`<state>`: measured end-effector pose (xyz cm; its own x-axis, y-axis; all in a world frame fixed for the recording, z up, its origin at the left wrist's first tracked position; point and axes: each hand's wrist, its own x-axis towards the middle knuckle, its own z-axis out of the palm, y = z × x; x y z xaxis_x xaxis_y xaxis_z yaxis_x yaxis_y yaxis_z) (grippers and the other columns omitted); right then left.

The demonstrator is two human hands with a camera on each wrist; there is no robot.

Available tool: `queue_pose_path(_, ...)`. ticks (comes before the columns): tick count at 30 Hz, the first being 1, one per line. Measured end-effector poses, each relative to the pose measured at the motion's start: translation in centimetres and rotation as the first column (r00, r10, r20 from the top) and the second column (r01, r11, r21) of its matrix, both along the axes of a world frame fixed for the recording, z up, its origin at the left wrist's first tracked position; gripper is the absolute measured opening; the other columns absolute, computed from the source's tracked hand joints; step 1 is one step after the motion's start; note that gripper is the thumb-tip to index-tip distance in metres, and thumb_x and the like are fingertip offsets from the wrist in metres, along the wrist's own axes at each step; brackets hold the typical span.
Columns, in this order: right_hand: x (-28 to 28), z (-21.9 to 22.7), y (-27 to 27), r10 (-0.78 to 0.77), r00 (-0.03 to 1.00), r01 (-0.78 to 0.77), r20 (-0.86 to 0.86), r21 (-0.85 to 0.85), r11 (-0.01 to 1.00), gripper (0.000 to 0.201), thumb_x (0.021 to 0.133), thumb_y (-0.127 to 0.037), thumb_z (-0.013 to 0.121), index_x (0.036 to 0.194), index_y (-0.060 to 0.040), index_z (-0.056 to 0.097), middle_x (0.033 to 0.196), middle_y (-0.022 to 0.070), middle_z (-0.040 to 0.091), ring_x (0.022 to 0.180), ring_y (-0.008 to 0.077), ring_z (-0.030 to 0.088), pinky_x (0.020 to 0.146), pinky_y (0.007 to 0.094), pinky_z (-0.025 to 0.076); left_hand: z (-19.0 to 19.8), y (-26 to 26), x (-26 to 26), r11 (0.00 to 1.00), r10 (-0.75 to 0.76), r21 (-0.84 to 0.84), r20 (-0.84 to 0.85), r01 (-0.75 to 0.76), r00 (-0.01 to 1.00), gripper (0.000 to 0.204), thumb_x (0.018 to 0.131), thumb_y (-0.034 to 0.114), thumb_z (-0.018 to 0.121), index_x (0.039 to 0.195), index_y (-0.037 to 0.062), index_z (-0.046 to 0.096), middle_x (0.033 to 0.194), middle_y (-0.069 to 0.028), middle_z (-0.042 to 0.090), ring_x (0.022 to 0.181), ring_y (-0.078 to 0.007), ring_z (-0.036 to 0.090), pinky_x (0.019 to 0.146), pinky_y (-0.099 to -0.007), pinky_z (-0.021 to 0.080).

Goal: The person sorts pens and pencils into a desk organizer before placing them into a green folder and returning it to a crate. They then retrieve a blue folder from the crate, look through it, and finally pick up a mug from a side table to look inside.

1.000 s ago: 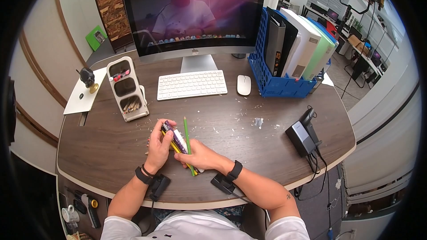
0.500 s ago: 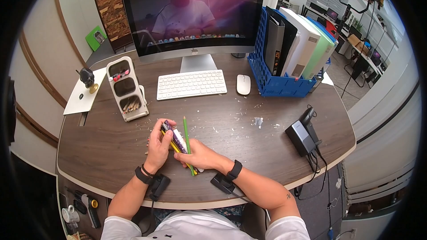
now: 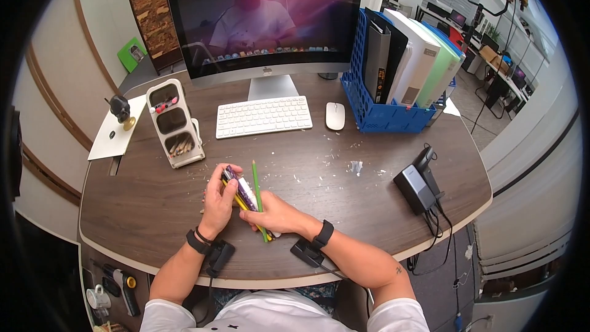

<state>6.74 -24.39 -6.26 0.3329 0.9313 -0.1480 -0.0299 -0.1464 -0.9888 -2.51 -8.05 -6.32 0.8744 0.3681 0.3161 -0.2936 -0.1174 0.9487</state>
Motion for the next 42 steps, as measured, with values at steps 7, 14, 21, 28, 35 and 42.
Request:
queue_pose_path(7,0.14,-0.47,0.07,0.002,1.0,-0.002,0.018,-0.005,1.0,0.024,0.101,-0.021,0.07,0.093,0.0005,0.063,0.074,0.0038,0.066,0.067,0.0129,0.066,0.06,0.0322,0.054,-0.39,0.23,0.06,1.0,0.011,0.011,-0.024,-0.011,1.0,0.022,0.11,0.018,0.059,0.125,0.0019,0.058,0.099,-0.0005,0.059,0.088,-0.0058,0.056,0.078,-0.0237,0.051)
queue_pose_path(14,-0.08,0.08,-0.05,-0.008,1.0,0.008,0.013,0.005,1.0,0.023,0.101,-0.02,0.07,0.093,0.0006,0.063,0.074,0.0037,0.066,0.067,0.013,0.066,0.06,0.0324,0.054,-0.26,0.07,-0.03,1.0,-0.009,-0.023,-0.006,0.009,1.0,0.022,0.11,0.019,0.06,0.125,0.0018,0.058,0.099,-0.0005,0.059,0.089,-0.0063,0.056,0.079,-0.0247,0.05)
queue_pose_path(21,-0.06,0.08,0.04,-0.005,1.0,0.005,0.012,-0.003,1.0,0.023,0.101,-0.02,0.07,0.093,0.0011,0.063,0.074,0.0045,0.066,0.067,0.0134,0.066,0.061,0.0329,0.054,-0.14,0.22,-0.03,1.0,0.0,0.027,-0.025,0.001,1.0,0.022,0.11,0.019,0.059,0.126,0.0035,0.058,0.1,-0.0002,0.059,0.088,-0.0058,0.057,0.079,-0.0242,0.051)
queue_pose_path(28,-0.09,0.17,0.02,-0.007,1.0,0.007,0.021,-0.005,1.0,0.024,0.1,-0.02,0.07,0.092,0.0012,0.063,0.074,0.0047,0.066,0.067,0.0136,0.066,0.061,0.033,0.054,-0.38,0.13,0.14,0.999,0.028,0.025,0.002,-0.028,1.0,0.02,0.11,0.018,0.06,0.123,0.0029,0.059,0.094,0.0005,0.06,0.083,-0.005,0.057,0.072,-0.0233,0.05)
queue_pose_path(35,0.24,-0.35,0.05,0.032,0.999,-0.032,0.007,-0.044,0.999,0.02,0.103,-0.019,0.071,0.1,-0.0011,0.062,0.082,0.0028,0.066,0.072,0.0111,0.064,0.064,0.0288,0.052,-0.45,0.46,-0.06,0.999,-0.025,0.027,-0.061,0.026,0.998,0.024,0.111,0.019,0.057,0.129,0.0038,0.056,0.105,-0.001,0.058,0.093,-0.0063,0.057,0.084,-0.0248,0.051)
queue_pose_path(42,0.25,-0.26,0.02,0.032,0.999,-0.031,0.014,-0.048,0.998,0.02,0.102,-0.018,0.071,0.099,-0.0009,0.063,0.08,0.0029,0.066,0.072,0.0114,0.065,0.064,0.029,0.053,-0.3,0.18,0.13,0.999,0.024,0.035,0.003,-0.024,1.0,0.022,0.11,0.02,0.061,0.123,0.0029,0.059,0.094,0.0006,0.059,0.084,-0.0054,0.056,0.073,-0.0241,0.05)
